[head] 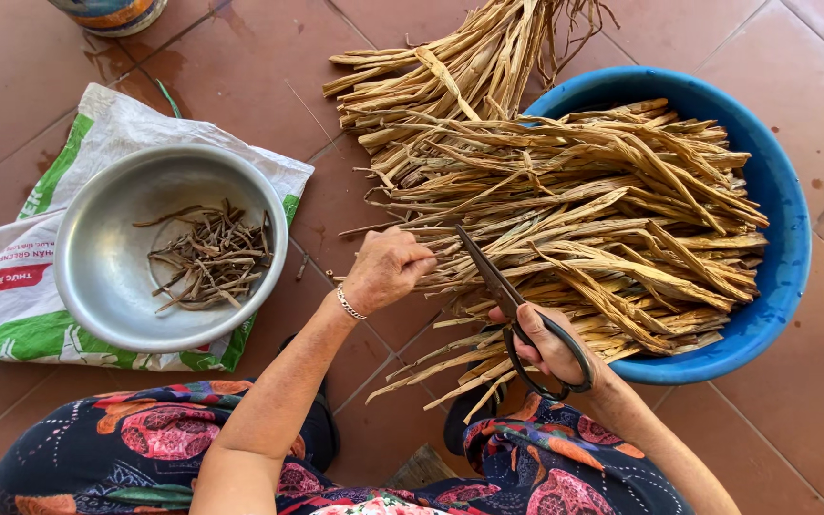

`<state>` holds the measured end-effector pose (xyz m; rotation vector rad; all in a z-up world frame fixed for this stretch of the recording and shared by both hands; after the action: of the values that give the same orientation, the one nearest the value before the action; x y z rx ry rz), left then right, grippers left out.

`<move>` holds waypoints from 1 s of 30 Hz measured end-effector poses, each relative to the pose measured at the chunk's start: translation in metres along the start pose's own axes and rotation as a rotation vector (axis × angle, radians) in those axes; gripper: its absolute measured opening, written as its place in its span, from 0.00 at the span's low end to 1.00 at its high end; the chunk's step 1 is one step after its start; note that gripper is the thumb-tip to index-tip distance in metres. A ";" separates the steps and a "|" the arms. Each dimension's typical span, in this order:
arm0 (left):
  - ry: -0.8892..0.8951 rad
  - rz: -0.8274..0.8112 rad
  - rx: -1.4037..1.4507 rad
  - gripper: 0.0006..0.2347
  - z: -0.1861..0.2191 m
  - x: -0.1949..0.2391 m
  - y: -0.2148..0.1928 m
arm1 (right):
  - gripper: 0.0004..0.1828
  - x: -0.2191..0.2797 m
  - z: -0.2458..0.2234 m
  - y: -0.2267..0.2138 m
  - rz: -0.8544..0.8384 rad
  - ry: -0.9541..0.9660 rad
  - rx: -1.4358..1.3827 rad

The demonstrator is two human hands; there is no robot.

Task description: The person sits on a tiled floor and uses scissors to cut dried vegetable stalks into smaller pieces, placing the cut pieces into a metal bowl. The person also manually breaks and separates some stalks by hand.

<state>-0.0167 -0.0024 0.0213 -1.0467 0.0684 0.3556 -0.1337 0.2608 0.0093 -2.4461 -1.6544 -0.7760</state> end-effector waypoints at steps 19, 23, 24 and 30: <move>-0.812 -0.109 -0.669 0.19 -0.198 0.064 -0.075 | 0.35 -0.054 -0.086 -0.055 0.276 0.080 1.364; -0.106 0.250 -0.280 0.05 -0.126 -0.006 -0.022 | 0.35 -0.034 -0.075 -0.059 0.220 0.160 1.383; -0.043 0.227 -0.271 0.03 -0.110 -0.028 -0.005 | 0.35 -0.032 -0.076 -0.059 0.224 0.154 1.385; 0.185 0.124 -0.064 0.05 -0.039 -0.116 0.084 | 0.37 -0.026 -0.074 -0.050 0.242 0.186 1.383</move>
<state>-0.1480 -0.0277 -0.0429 -1.1396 0.2901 0.3742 -0.2123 0.2336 0.0518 -1.4243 -1.1047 0.2016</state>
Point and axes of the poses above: each hand's wrist, its own x-axis away from the middle knuckle, its own y-axis out of the palm, z = x × y, the point moved 3 cm from there along -x, towards the middle knuckle, and after that the axes turned 9 degrees about -x, right-handed, at the moved point
